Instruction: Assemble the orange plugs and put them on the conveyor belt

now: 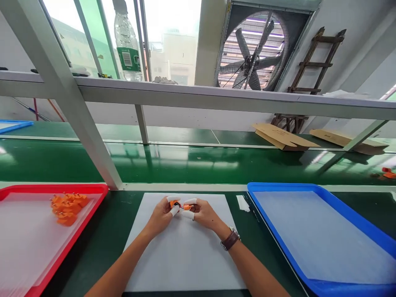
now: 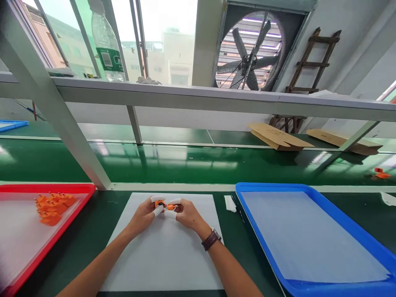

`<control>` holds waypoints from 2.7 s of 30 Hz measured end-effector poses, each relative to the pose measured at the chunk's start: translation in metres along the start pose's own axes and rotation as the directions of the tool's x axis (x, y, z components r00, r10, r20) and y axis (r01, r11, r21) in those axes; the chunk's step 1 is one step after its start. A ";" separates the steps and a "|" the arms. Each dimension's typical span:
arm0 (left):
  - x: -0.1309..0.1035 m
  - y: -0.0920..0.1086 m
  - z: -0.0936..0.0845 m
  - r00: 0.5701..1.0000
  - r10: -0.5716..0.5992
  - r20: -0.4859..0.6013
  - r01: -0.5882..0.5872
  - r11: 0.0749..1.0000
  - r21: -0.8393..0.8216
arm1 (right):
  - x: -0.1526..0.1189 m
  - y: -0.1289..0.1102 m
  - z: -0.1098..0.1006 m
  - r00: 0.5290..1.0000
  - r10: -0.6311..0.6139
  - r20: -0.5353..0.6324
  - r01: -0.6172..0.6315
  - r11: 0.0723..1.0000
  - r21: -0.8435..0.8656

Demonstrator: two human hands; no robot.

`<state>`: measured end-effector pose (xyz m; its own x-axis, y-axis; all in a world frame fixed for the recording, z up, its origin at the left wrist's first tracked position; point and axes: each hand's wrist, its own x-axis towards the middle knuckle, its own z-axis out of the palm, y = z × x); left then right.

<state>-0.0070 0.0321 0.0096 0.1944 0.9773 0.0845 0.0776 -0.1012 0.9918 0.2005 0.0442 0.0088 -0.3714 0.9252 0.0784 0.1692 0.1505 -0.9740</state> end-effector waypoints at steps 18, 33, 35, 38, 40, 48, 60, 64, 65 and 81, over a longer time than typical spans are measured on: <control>-0.011 -0.008 -0.005 0.984 0.176 0.038 -0.178 0.909 0.377 | -0.008 -0.001 0.020 0.988 0.121 -0.097 -0.083 0.942 0.326; -0.013 -0.006 0.018 0.979 0.055 -0.195 -0.037 0.995 0.094 | -0.013 -0.012 0.025 0.987 0.121 -0.103 -0.074 0.924 0.376; -0.013 -0.005 0.017 0.992 0.032 -0.120 -0.021 0.995 0.092 | -0.011 -0.007 0.023 0.982 0.120 -0.146 -0.067 0.945 0.322; -0.013 -0.006 0.013 0.999 0.047 0.016 -0.048 0.991 0.126 | -0.010 0.000 0.017 0.961 0.130 -0.244 -0.072 0.970 0.233; -0.014 -0.007 0.012 0.996 0.082 0.014 -0.084 0.970 0.229 | -0.010 0.002 0.014 0.952 0.105 -0.288 -0.061 0.986 0.157; -0.014 -0.006 0.019 0.973 0.231 0.011 -0.203 0.830 0.519 | -0.014 -0.004 0.008 0.973 -0.010 -0.232 0.004 1.000 -0.028; -0.012 -0.018 0.017 0.965 0.260 0.014 -0.220 0.785 0.579 | -0.014 -0.004 0.008 0.984 0.024 -0.175 -0.032 0.999 -0.044; -0.011 -0.019 0.017 0.960 0.280 0.020 -0.239 0.777 0.583 | -0.014 -0.002 0.009 0.984 0.002 -0.178 -0.006 1.000 -0.025; -0.011 -0.019 0.017 0.958 0.286 0.024 -0.246 0.775 0.582 | -0.013 -0.001 0.008 0.986 0.004 -0.167 -0.007 1.000 -0.014; -0.006 -0.004 0.019 0.993 -0.056 -0.102 0.070 0.987 0.142 | -0.005 0.003 -0.002 0.966 0.193 -0.171 -0.110 0.909 0.403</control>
<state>0.0102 0.0226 0.0034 0.0891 0.9953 0.0384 0.2287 -0.0579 0.9718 0.2045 0.0410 0.0062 -0.1699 0.9825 -0.0760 -0.1728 -0.1056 -0.9793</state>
